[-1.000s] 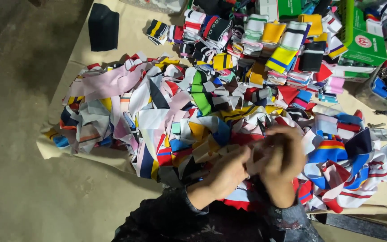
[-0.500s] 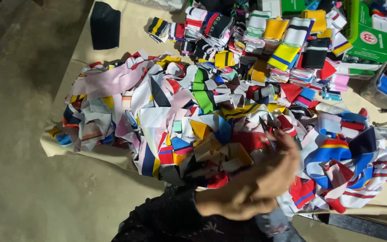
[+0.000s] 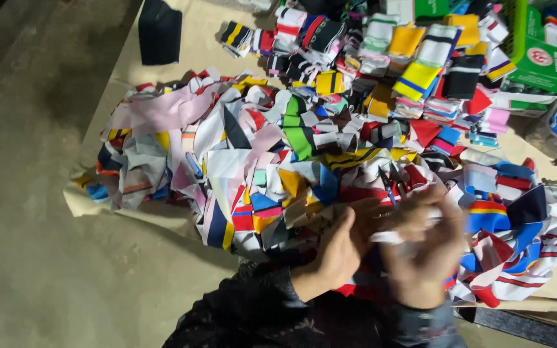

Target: Sorting and organizing various colored fabric scraps into categorized piles on a work table.

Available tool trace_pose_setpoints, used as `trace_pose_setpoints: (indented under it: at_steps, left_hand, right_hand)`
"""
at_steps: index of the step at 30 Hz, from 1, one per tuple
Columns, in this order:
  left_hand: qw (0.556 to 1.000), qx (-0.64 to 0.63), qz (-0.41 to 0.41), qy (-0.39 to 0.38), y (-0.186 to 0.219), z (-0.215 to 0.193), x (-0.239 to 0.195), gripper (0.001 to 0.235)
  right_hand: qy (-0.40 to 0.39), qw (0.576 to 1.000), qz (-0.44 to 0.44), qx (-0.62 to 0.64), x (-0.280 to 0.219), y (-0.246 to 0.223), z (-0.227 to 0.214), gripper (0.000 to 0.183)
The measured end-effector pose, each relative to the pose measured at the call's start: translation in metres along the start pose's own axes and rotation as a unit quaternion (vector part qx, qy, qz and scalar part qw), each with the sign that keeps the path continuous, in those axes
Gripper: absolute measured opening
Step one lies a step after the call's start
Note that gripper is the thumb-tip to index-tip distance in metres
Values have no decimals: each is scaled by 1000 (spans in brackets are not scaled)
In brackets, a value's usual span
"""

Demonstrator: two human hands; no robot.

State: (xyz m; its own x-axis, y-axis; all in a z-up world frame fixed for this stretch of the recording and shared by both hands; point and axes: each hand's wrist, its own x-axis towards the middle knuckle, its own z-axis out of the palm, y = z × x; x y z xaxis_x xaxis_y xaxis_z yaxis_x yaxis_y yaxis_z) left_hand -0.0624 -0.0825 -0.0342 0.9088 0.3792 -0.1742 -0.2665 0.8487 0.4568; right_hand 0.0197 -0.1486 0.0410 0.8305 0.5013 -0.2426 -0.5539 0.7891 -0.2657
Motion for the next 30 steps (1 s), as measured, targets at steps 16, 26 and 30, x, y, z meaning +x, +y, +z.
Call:
trace_pose_setpoints:
  at_steps: [16, 26, 30]
  left_hand:
    - [623, 621, 467, -88, 92, -16, 42, 58]
    - [657, 628, 404, -101, 127, -44, -2, 32]
    - [699, 567, 434, -36, 121, -32, -41, 16]
  right_hand:
    - [-228, 682, -128, -684, -30, 62, -27, 27]
    - [-360, 498, -109, -781, 19, 23, 22, 29]
    - [-379, 535, -348, -670, 138, -40, 24, 22]
